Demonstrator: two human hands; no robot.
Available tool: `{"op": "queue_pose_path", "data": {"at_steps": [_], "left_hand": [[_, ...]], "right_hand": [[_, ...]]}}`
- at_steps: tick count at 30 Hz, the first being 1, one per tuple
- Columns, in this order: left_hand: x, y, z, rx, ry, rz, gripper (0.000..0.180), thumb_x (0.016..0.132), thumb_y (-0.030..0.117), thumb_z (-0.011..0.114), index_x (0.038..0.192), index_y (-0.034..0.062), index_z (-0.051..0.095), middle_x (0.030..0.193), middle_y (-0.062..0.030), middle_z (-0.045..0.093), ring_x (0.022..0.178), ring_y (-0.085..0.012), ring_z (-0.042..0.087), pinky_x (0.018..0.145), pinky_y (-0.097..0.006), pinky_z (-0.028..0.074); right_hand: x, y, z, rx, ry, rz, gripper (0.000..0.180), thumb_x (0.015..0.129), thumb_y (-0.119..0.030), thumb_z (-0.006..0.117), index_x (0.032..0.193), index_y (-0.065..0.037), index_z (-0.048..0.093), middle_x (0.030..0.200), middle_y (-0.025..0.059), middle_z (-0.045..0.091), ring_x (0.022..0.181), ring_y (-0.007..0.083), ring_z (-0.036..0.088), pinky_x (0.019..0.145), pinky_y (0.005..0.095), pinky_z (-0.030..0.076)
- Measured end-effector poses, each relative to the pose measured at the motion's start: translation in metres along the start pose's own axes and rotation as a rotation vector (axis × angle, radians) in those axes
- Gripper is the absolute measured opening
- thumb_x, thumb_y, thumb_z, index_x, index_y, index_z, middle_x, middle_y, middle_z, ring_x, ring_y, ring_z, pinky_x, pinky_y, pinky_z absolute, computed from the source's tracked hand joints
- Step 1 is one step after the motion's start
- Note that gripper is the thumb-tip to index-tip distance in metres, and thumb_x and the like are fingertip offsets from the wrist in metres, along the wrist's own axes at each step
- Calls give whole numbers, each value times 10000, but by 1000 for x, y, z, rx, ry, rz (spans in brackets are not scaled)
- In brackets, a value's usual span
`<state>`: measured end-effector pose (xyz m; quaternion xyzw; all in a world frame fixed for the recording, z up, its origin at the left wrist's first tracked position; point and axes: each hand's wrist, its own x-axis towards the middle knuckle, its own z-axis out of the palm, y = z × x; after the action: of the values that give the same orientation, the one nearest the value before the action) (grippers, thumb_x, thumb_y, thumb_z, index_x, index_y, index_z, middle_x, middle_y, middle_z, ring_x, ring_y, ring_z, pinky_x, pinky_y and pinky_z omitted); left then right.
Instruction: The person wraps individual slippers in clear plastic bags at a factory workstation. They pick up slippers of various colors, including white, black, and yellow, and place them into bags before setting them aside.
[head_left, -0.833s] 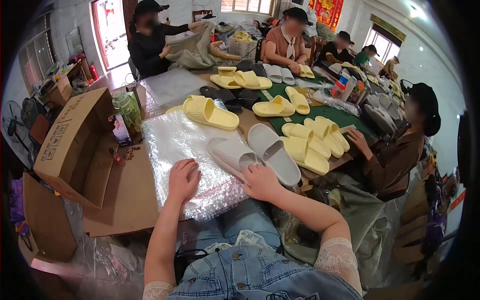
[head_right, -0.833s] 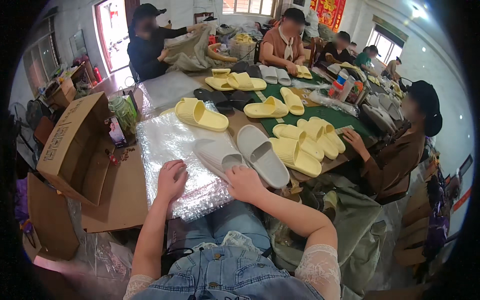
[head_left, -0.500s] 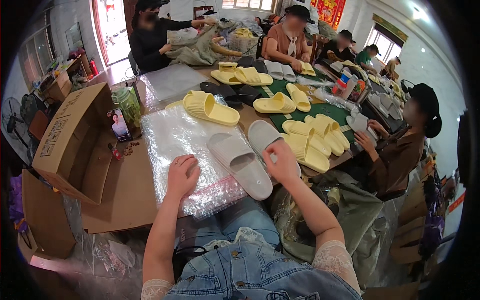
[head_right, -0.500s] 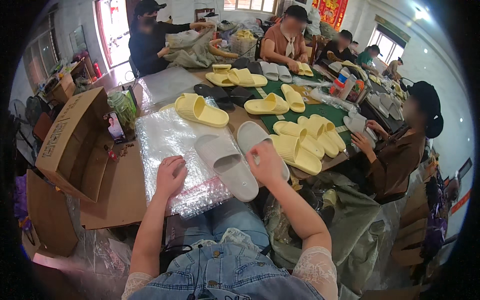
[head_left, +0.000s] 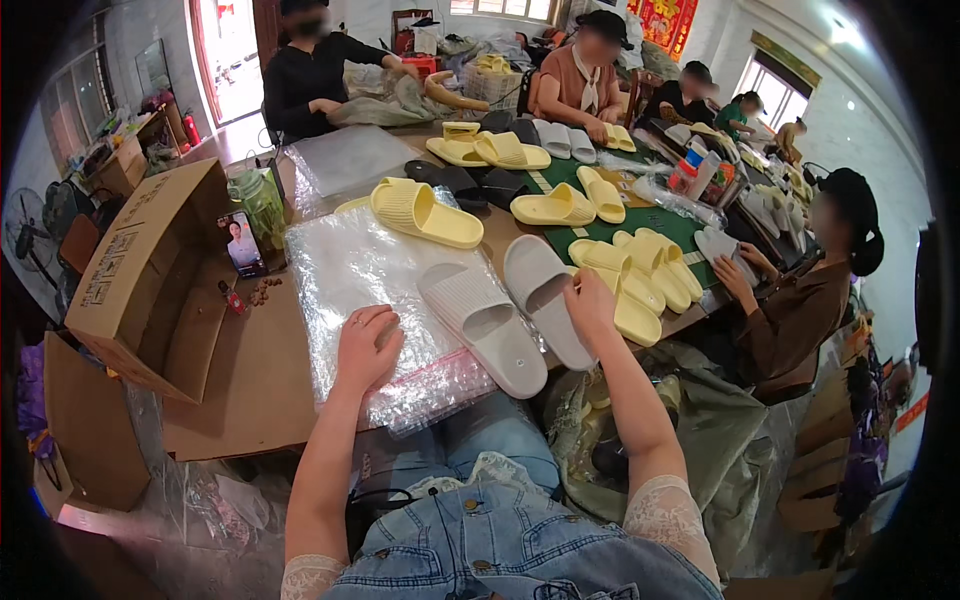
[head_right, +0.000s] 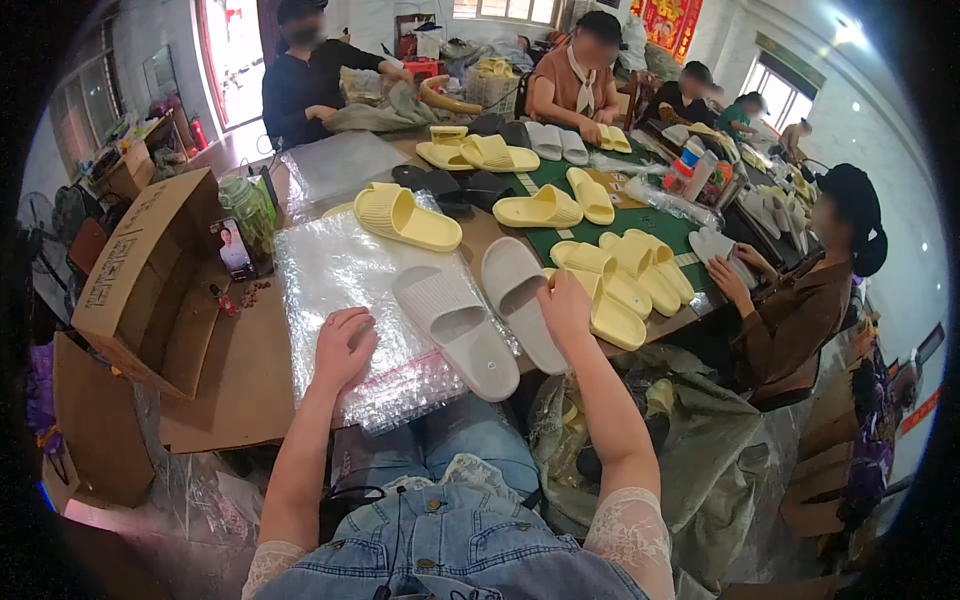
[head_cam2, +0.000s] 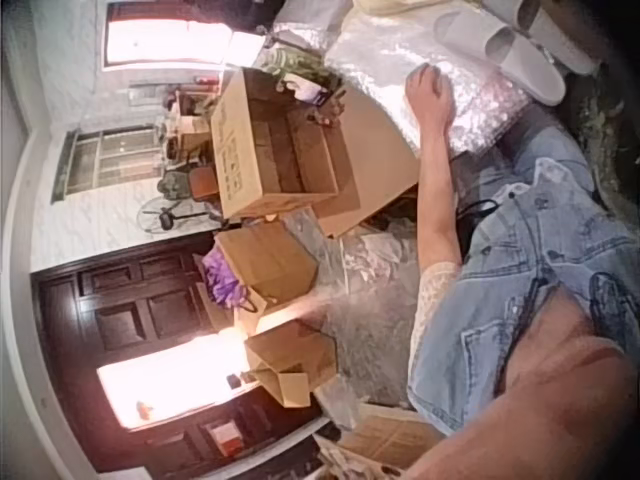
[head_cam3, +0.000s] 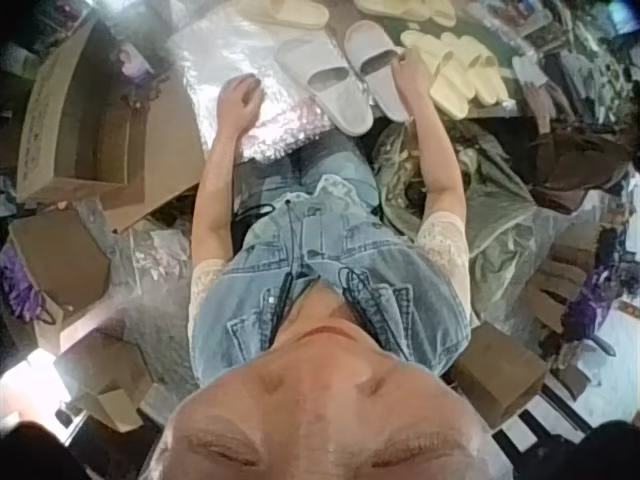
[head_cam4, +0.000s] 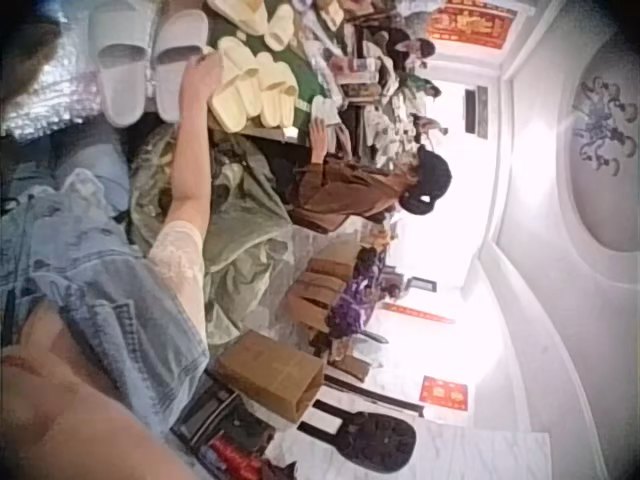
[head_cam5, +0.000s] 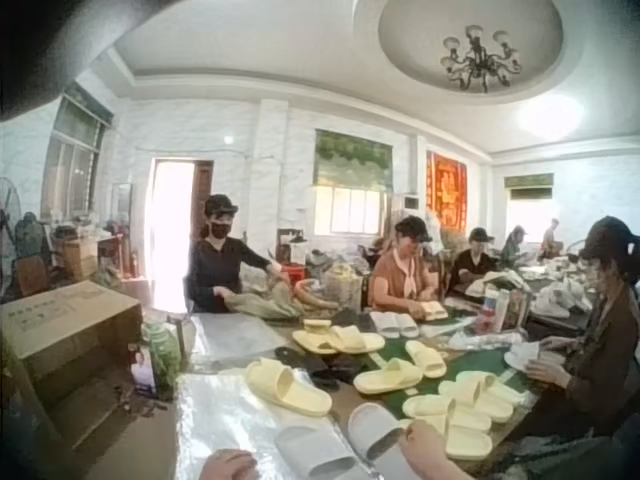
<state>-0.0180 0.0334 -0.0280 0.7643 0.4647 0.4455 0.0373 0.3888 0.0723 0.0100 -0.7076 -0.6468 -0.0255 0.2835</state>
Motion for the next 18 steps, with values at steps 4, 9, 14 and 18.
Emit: {"op": "queue_pose_path", "data": {"at_steps": [4,9,14,18], "left_hand": [[1,-1,1,-9,8,14,267,785,174,749,1024,58,721,1160,-98,695,1094,-326,623,976,-434,488],[1,-2,1,-3,-2,3,259,795,177,746,1030,68,722,1167,-92,692,1103,-324,618,981,-435,486],[2,0,0,0,-7,-8,257,802,167,738,1039,68,723,1175,-97,692,1110,-325,616,981,-436,485],[0,-4,1,-10,-12,-29,272,803,170,739,1053,62,724,1172,-100,692,1113,-327,614,985,-438,481]], "right_hand": [[7,-27,-31,-34,9,57,238,972,-274,552,984,-36,549,871,218,682,822,423,667,735,544,496],[4,-77,-78,229,40,-67,257,999,-277,534,1048,-25,530,871,237,681,846,442,659,730,522,496],[-13,-118,-80,491,-145,-156,228,989,-232,559,1058,-16,538,928,232,681,885,441,650,780,503,499],[-34,-142,-54,514,-274,-234,235,986,-238,564,1070,-20,541,950,222,679,899,435,649,780,498,502]]}}
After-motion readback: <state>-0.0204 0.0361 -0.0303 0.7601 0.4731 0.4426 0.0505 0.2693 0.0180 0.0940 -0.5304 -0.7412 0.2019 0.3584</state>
